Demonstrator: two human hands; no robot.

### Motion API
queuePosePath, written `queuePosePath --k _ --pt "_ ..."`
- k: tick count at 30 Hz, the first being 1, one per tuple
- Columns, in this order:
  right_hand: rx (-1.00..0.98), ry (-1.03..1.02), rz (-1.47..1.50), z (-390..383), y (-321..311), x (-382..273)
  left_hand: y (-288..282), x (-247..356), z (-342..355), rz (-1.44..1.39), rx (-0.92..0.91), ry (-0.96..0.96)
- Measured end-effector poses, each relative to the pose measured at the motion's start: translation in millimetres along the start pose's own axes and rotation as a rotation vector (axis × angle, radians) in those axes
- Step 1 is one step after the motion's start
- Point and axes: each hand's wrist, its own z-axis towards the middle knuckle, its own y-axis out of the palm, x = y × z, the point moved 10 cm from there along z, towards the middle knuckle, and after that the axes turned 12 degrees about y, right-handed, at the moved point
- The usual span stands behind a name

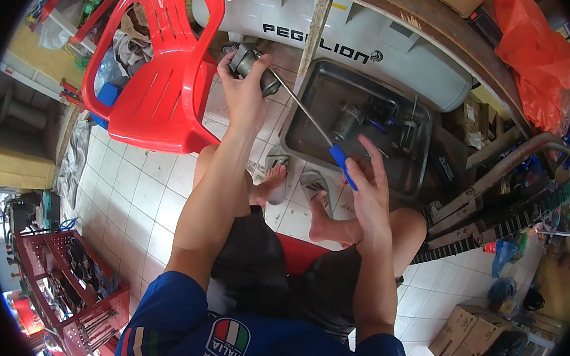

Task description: The person disassembles a motorcycle starter motor by removing the long bolts with a screwdriver, pulling the casing apart to reveal the internal components, and then reassembling the parts.

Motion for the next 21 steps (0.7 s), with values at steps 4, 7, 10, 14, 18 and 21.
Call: queuePosePath --k 4,7,10,14,18,21 --pt "-0.074 -0.034 -0.132 6.8 -0.5 10.4 2.3 5.3 -4.5 0.001 0.010 -0.012" --pt "-0.080 0.280 -0.197 -1.4 5.9 22.5 9.6 11.2 -11.0 -0.056 -0.017 -0.033" --pt "-0.182 0.363 -0.240 -4.6 13.8 31.7 17.0 12.2 -18.1 -0.048 -0.021 -0.082" --pt "-0.005 0.280 -0.467 6.4 -18.5 24.5 5.9 4.0 -12.5 -0.009 0.091 -0.105" --pt "0.177 0.165 -0.383 18.4 -64.0 -9.2 -14.8 -0.4 -0.7 -0.033 0.132 -0.110" --pt "0.360 0.124 -0.385 36.9 -101.9 -16.3 -9.3 1.5 -2.8 -0.054 0.093 -0.177"
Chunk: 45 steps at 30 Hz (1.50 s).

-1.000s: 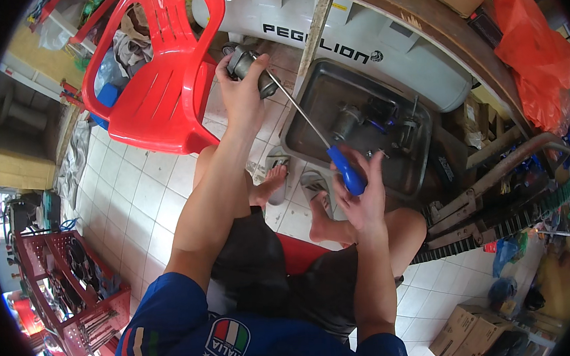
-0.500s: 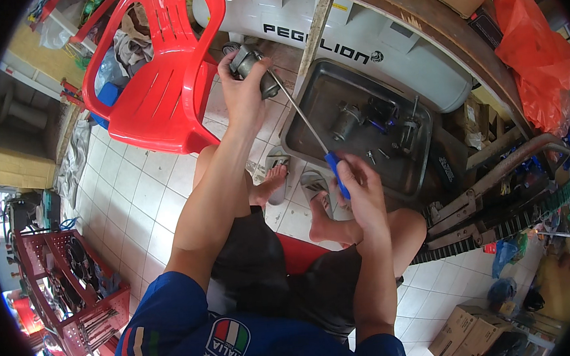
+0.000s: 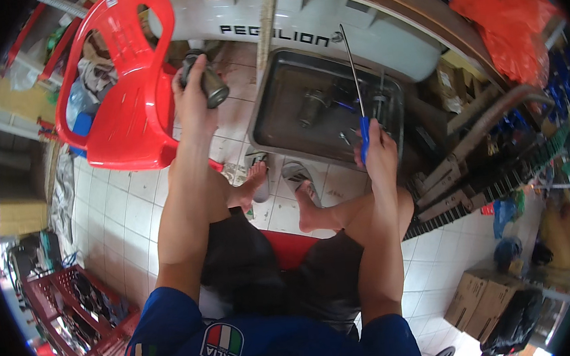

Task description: The person disassembles a motorcycle starter motor by removing the long bolts with a screwdriver, pulling the casing apart to reveal the internal components, and then reassembling the parts.

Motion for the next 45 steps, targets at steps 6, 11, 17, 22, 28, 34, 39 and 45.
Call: queuePosePath --k 6,11,17,22,28,34,39,45 --pt "0.316 -0.105 -0.570 80.2 -0.2 12.6 27.9 -12.4 -16.5 -0.015 -0.167 -0.131" --pt "0.376 -0.135 -0.654 73.7 20.8 12.9 38.7 -25.1 -30.3 0.006 -0.317 -0.213" --pt "0.353 -0.121 -0.783 71.0 27.1 21.6 38.4 -54.1 -50.3 -0.149 -0.269 -0.480" --pt "0.399 -0.384 -0.632 33.6 36.5 -32.1 37.9 -69.9 -60.5 -0.160 -0.253 -0.503" --pt "-0.163 -0.437 -0.217 -2.1 119.4 -83.2 44.8 -72.8 -73.1 0.085 -0.246 -0.237" --pt "-0.063 -0.396 -0.139 16.2 128.8 -63.8 30.8 -95.5 -74.1 0.409 -0.285 0.029" --pt "-0.021 -0.465 0.096 27.5 122.0 -43.4 26.4 -115.8 -77.4 0.501 -0.348 0.078" --pt "-0.238 -0.270 0.386 54.6 135.5 -18.8 29.6 -123.0 -79.7 0.508 -0.354 0.048"
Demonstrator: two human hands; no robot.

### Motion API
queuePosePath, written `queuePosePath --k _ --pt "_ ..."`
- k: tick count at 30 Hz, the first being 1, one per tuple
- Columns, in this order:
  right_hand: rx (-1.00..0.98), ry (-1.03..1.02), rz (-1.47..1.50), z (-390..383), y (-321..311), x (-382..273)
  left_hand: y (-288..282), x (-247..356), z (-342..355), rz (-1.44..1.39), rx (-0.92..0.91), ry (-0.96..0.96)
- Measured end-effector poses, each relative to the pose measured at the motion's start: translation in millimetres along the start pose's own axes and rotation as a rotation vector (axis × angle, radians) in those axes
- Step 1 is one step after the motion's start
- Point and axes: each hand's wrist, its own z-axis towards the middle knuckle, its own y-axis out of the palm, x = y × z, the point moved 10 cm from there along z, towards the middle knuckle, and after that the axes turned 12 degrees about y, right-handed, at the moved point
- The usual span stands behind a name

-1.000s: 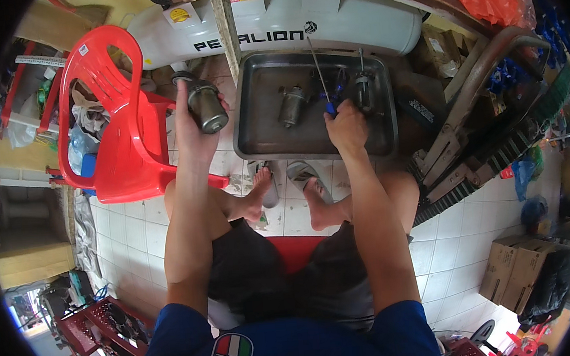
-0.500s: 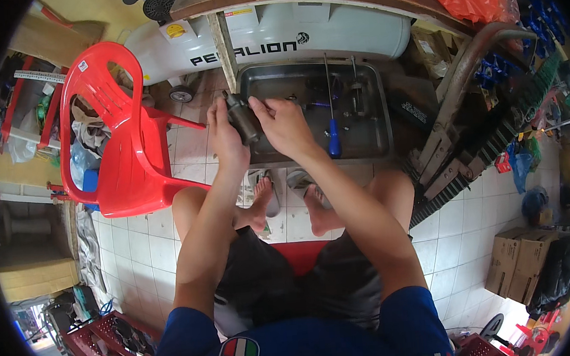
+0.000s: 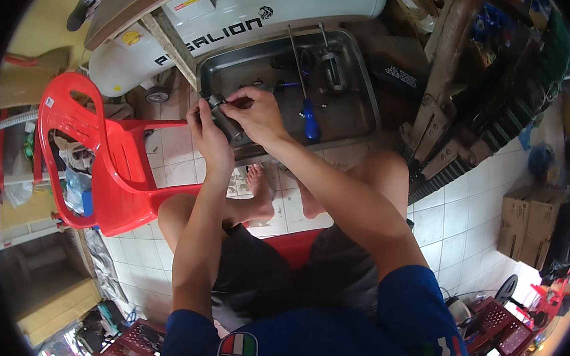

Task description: The person disassembles a motorcycle starter motor by removing the long bolts with a screwdriver, pulling the casing apart to reveal the internal components, and then reassembling the parts.

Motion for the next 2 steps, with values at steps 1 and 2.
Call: queuePosePath --k 1,2 --pt "-0.009 0.037 -0.063 -0.6 2.8 -2.4 -1.7 1.4 1.1 -0.005 0.005 0.003" --pt "-0.018 0.074 -0.126 -1.5 3.4 -5.0 -3.2 -3.3 3.0 -0.011 0.003 0.001"
